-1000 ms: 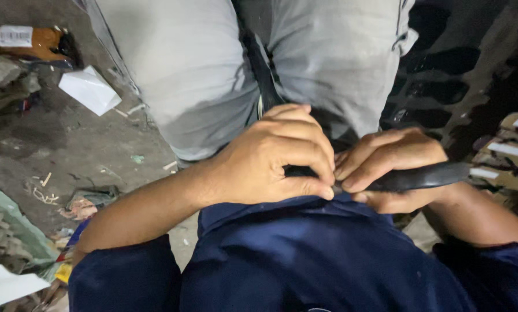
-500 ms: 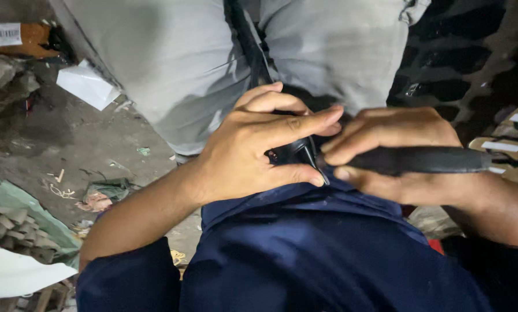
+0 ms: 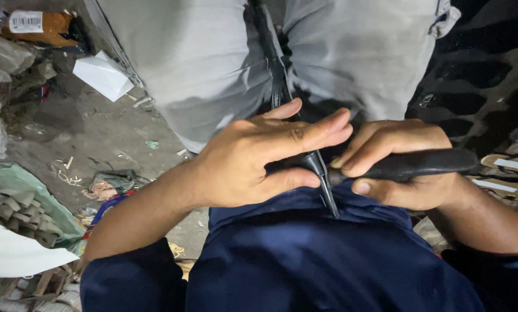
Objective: The person uses a curved metal tool to press and shape the strap of a black sandal. They repeatedly pick up sandals, work on the strap area, and place them back on the floor among other sandals.
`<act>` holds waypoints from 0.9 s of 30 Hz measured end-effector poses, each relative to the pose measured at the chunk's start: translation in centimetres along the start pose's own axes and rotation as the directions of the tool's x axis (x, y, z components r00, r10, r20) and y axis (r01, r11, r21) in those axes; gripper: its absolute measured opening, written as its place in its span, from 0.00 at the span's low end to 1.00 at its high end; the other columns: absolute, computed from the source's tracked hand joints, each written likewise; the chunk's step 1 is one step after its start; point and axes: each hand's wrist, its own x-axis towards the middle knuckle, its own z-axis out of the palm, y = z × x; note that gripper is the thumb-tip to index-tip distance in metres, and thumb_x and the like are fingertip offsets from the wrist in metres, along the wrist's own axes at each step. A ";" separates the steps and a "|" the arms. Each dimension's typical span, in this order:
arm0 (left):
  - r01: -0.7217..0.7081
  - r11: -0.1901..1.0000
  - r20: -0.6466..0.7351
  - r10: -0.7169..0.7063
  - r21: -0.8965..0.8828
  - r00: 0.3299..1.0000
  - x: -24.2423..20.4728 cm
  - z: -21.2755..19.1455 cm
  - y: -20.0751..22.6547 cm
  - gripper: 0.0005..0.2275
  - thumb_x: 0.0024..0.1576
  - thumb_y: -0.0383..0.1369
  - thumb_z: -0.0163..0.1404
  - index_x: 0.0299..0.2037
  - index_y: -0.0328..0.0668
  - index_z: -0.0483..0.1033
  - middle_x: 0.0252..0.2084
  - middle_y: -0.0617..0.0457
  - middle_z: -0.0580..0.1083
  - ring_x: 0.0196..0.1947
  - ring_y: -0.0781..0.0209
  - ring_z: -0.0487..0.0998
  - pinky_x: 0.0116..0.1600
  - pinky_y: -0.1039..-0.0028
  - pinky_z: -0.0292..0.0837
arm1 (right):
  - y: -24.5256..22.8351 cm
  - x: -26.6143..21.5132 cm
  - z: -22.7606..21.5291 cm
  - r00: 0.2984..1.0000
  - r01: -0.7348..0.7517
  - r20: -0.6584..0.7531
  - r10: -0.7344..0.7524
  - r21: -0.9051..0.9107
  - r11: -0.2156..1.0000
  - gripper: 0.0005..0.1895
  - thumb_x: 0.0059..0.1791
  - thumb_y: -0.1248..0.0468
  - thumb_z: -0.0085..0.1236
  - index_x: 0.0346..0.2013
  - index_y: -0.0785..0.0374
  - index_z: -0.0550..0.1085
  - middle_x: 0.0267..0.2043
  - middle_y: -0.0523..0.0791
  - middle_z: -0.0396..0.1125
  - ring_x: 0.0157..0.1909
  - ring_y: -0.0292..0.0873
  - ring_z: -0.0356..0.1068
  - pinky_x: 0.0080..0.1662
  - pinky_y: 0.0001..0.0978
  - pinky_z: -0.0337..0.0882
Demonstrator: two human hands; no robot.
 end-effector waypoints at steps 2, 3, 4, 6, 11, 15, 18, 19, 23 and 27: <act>-0.010 1.000 -0.006 0.010 0.020 1.000 0.3 0.6 -0.2 0.29 0.63 0.41 0.59 0.72 0.54 0.60 0.71 0.62 0.68 0.67 0.63 0.77 0.77 0.53 0.61 | 0.0 0.1 0.1 1.000 0.014 0.004 -0.014 -0.057 0.998 0.10 0.44 0.70 0.66 0.39 0.63 0.78 0.41 0.47 0.76 0.45 0.41 0.80 0.49 0.31 0.81; -0.010 1.000 -0.005 0.010 0.029 1.000 0.3 0.9 -0.2 0.29 0.62 0.41 0.59 0.73 0.54 0.61 0.72 0.62 0.68 0.67 0.62 0.77 0.77 0.52 0.61 | -0.3 0.3 0.3 1.000 0.020 0.005 -0.020 -0.085 0.996 0.10 0.44 0.70 0.66 0.39 0.63 0.78 0.41 0.47 0.76 0.45 0.41 0.80 0.50 0.31 0.81; -0.010 1.000 -0.012 0.011 0.022 1.000 0.4 0.9 -0.2 0.29 0.62 0.41 0.60 0.72 0.53 0.62 0.71 0.61 0.69 0.66 0.62 0.78 0.78 0.53 0.62 | -0.8 0.6 0.3 1.000 0.001 0.026 0.002 -0.128 0.992 0.10 0.43 0.69 0.67 0.39 0.63 0.78 0.41 0.47 0.76 0.44 0.41 0.80 0.49 0.31 0.81; -0.011 1.000 -0.023 0.011 0.006 1.000 0.7 0.8 -0.2 0.29 0.61 0.39 0.61 0.71 0.51 0.64 0.69 0.58 0.72 0.66 0.60 0.79 0.78 0.53 0.64 | -2.2 1.3 0.2 0.997 -0.036 0.063 0.051 -0.215 0.976 0.10 0.42 0.68 0.68 0.37 0.62 0.79 0.40 0.47 0.77 0.44 0.41 0.81 0.47 0.30 0.82; -0.083 0.986 -0.125 0.101 0.143 0.987 1.7 0.5 1.3 0.23 0.63 0.34 0.60 0.67 0.44 0.69 0.49 0.57 0.79 0.52 0.62 0.80 0.68 0.65 0.68 | -4.6 2.5 0.1 0.977 0.145 -0.054 -0.206 -0.543 0.827 0.16 0.43 0.63 0.73 0.40 0.66 0.77 0.40 0.51 0.75 0.44 0.45 0.79 0.45 0.32 0.81; -0.107 0.950 -0.331 0.207 0.294 0.921 3.8 0.9 2.2 0.29 0.61 0.36 0.63 0.69 0.56 0.61 0.60 0.58 0.71 0.58 0.64 0.75 0.70 0.65 0.66 | -2.7 1.4 0.5 0.854 0.221 -0.114 -0.508 -0.804 0.552 0.22 0.44 0.62 0.79 0.42 0.73 0.77 0.40 0.57 0.73 0.41 0.48 0.78 0.41 0.30 0.79; -0.010 0.973 -0.559 0.142 0.232 0.817 4.7 -0.3 1.4 0.45 0.56 0.44 0.65 0.76 0.63 0.41 0.76 0.54 0.50 0.72 0.58 0.59 0.73 0.66 0.64 | -1.9 0.0 0.7 0.844 0.120 -0.191 -0.502 -0.844 0.523 0.19 0.42 0.64 0.76 0.39 0.72 0.76 0.38 0.56 0.72 0.42 0.51 0.79 0.43 0.35 0.82; 0.019 0.995 -0.593 0.043 0.098 0.804 4.7 -0.7 1.0 0.51 0.54 0.46 0.66 0.77 0.64 0.34 0.79 0.52 0.46 0.74 0.55 0.56 0.74 0.65 0.65 | -1.4 0.1 0.9 0.825 0.151 -0.173 -0.538 -0.850 0.505 0.20 0.43 0.62 0.77 0.40 0.70 0.76 0.39 0.54 0.72 0.42 0.49 0.79 0.43 0.34 0.82; 0.006 0.883 -0.310 -0.171 -0.470 0.935 4.0 -2.6 -1.2 0.55 0.53 0.46 0.71 0.76 0.54 0.31 0.80 0.47 0.40 0.77 0.49 0.54 0.72 0.60 0.73 | -1.1 1.5 1.5 0.813 0.293 -0.104 -0.573 -0.777 0.557 0.31 0.39 0.45 0.75 0.40 0.68 0.77 0.41 0.52 0.73 0.42 0.48 0.78 0.42 0.33 0.80; 0.007 0.999 -0.161 -0.012 -0.033 0.987 2.5 -4.0 -1.8 0.50 0.50 0.43 0.76 0.75 0.50 0.47 0.76 0.47 0.50 0.79 0.48 0.55 0.79 0.57 0.62 | -1.3 1.3 1.1 0.966 0.178 -0.130 -0.221 -0.284 0.942 0.20 0.42 0.54 0.68 0.39 0.65 0.76 0.43 0.53 0.73 0.48 0.50 0.77 0.52 0.39 0.78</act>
